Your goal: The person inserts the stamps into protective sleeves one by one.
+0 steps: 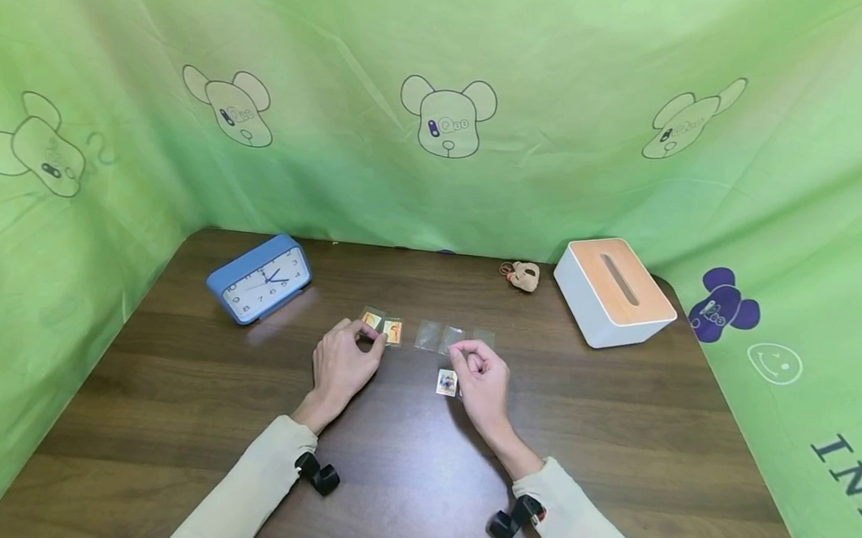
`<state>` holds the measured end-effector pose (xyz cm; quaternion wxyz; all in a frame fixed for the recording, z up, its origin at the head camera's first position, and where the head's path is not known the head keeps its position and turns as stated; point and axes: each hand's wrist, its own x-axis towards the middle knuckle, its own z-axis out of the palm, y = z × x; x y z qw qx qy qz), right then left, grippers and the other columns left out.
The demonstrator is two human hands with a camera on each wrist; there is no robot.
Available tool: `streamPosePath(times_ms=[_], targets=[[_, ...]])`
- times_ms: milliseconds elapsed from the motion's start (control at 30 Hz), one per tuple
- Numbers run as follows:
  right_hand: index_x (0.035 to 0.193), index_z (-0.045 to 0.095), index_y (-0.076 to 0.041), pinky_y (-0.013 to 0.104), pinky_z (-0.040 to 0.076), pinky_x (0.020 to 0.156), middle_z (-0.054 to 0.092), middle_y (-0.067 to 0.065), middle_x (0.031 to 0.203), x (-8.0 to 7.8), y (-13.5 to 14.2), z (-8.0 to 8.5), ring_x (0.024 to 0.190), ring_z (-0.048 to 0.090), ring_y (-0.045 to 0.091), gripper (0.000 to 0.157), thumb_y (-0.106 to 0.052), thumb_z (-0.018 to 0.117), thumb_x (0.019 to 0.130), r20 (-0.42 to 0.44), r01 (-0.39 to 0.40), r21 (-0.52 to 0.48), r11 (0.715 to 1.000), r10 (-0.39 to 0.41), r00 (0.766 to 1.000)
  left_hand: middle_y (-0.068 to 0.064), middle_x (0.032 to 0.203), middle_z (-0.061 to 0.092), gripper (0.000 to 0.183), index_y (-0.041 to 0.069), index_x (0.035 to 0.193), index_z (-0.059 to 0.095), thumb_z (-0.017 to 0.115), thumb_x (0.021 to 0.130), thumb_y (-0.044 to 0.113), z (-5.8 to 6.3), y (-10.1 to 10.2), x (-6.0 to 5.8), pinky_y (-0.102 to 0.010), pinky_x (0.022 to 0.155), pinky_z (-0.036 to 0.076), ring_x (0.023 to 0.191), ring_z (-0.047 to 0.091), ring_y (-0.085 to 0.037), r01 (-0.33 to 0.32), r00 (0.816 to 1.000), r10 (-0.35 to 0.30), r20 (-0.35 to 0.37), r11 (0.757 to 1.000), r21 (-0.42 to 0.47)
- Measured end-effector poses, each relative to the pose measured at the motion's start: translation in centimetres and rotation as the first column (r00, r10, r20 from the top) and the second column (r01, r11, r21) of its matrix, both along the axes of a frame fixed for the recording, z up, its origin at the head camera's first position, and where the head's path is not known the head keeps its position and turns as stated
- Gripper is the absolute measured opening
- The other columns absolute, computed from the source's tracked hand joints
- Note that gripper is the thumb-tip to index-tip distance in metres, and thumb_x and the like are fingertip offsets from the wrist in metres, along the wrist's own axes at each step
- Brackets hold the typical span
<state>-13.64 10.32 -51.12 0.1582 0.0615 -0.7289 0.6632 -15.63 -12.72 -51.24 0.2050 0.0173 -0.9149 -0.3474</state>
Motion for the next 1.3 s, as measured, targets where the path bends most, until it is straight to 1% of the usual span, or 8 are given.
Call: streamPosePath(times_ms=[233, 567, 667, 800, 933, 1067, 1200, 1300], targets=[[0.099, 0.078, 0.007, 0.016, 0.022, 0.049, 0.031, -0.010, 0.057, 0.2, 0.0, 0.1, 0.049, 0.028, -0.002, 0.004, 0.002, 0.078, 0.099, -0.002, 0.007, -0.032, 0.999, -0.007, 1.000, -0.001, 0.080, 0.067, 0.014, 0.017, 0.089, 0.083, 0.085, 0.089, 0.031, 0.0, 0.6, 0.1, -0.053, 0.064, 0.054, 0.073, 0.069, -0.033, 0.006, 1.000, -0.006, 0.003, 0.999, 0.035], [0.098, 0.081, 0.004, 0.017, 0.027, 0.050, 0.034, -0.009, 0.055, 0.5, 1.4, 0.1, 0.046, 0.030, -0.006, 0.003, 0.001, 0.082, 0.097, -0.013, 0.024, 0.054, 0.998, -0.023, 1.000, -0.002, 0.093, 0.077, 0.016, 0.018, 0.091, 0.083, 0.086, 0.090, 0.033, 0.0, 2.1, 0.0, -0.055, 0.072, 0.058, 0.087, 0.076, -0.036, 0.045, 0.999, -0.046, 0.018, 0.999, 0.019], [0.097, 0.082, 0.004, 0.016, 0.026, 0.049, 0.034, -0.009, 0.055, 0.5, 2.0, 0.0, 0.046, 0.030, -0.007, 0.008, -0.003, 0.084, 0.096, -0.011, 0.024, 0.081, 0.996, -0.023, 1.000, -0.003, 0.093, 0.077, 0.016, 0.017, 0.091, 0.082, 0.087, 0.090, 0.032, -0.1, 2.5, 0.0, -0.056, 0.072, 0.058, 0.087, 0.077, -0.037, 0.055, 0.998, -0.055, 0.005, 0.998, 0.011], [0.096, 0.084, -0.001, 0.017, 0.024, 0.050, 0.035, -0.010, 0.054, 0.4, 2.7, 0.0, 0.046, 0.028, -0.007, 0.004, -0.003, 0.086, 0.093, -0.018, 0.031, 0.152, 0.988, -0.029, 0.999, -0.003, 0.092, 0.077, 0.016, 0.017, 0.089, 0.081, 0.088, 0.090, 0.031, -0.2, 3.0, -0.2, -0.055, 0.069, 0.058, 0.084, 0.077, -0.038, 0.068, 0.998, -0.068, -0.017, 0.998, -0.002], [0.096, 0.086, -0.007, 0.018, 0.024, 0.051, 0.034, -0.011, 0.054, 0.3, 3.1, -0.1, 0.049, 0.026, -0.008, 0.007, -0.001, 0.086, 0.091, -0.033, 0.016, 0.251, 0.968, -0.008, 0.999, -0.003, 0.095, 0.077, 0.015, 0.018, 0.090, 0.082, 0.087, 0.090, 0.031, -0.2, 3.5, -0.4, -0.055, 0.067, 0.058, 0.084, 0.077, -0.038, 0.076, 0.997, -0.077, -0.029, 0.997, -0.029], [0.094, 0.087, -0.010, 0.018, 0.023, 0.051, 0.032, -0.012, 0.054, 0.2, 3.3, -0.1, 0.051, 0.023, -0.008, 0.009, -0.003, 0.088, 0.089, -0.052, -0.004, 0.346, 0.938, 0.023, 0.998, -0.002, 0.097, 0.078, 0.017, 0.018, 0.091, 0.082, 0.087, 0.091, 0.034, -0.3, 4.1, -0.6, -0.053, 0.065, 0.058, 0.082, 0.077, -0.036, 0.077, 0.997, -0.079, -0.026, 0.995, -0.063], [0.094, 0.087, -0.013, 0.019, 0.023, 0.051, 0.032, -0.015, 0.054, 0.2, 3.4, -0.2, 0.052, 0.022, -0.009, 0.010, -0.006, 0.091, 0.088, -0.050, -0.007, 0.417, 0.909, 0.031, 0.998, 0.000, 0.089, 0.072, 0.022, 0.018, 0.091, 0.082, 0.088, 0.091, 0.039, -0.2, 4.7, -1.1, -0.049, 0.064, 0.056, 0.077, 0.073, -0.031, 0.084, 0.996, -0.084, 0.000, 0.993, -0.083], [0.094, 0.087, -0.014, 0.020, 0.024, 0.050, 0.032, -0.017, 0.054, 0.2, 3.4, -0.3, 0.051, 0.022, -0.010, 0.010, -0.009, 0.092, 0.087, -0.038, -0.012, 0.465, 0.885, 0.033, 0.999, 0.000, 0.088, 0.071, 0.026, 0.018, 0.092, 0.082, 0.088, 0.090, 0.042, -0.1, 4.9, -1.2, -0.048, 0.064, 0.056, 0.076, 0.072, -0.031, 0.086, 0.996, -0.084, 0.029, 0.991, -0.105]])
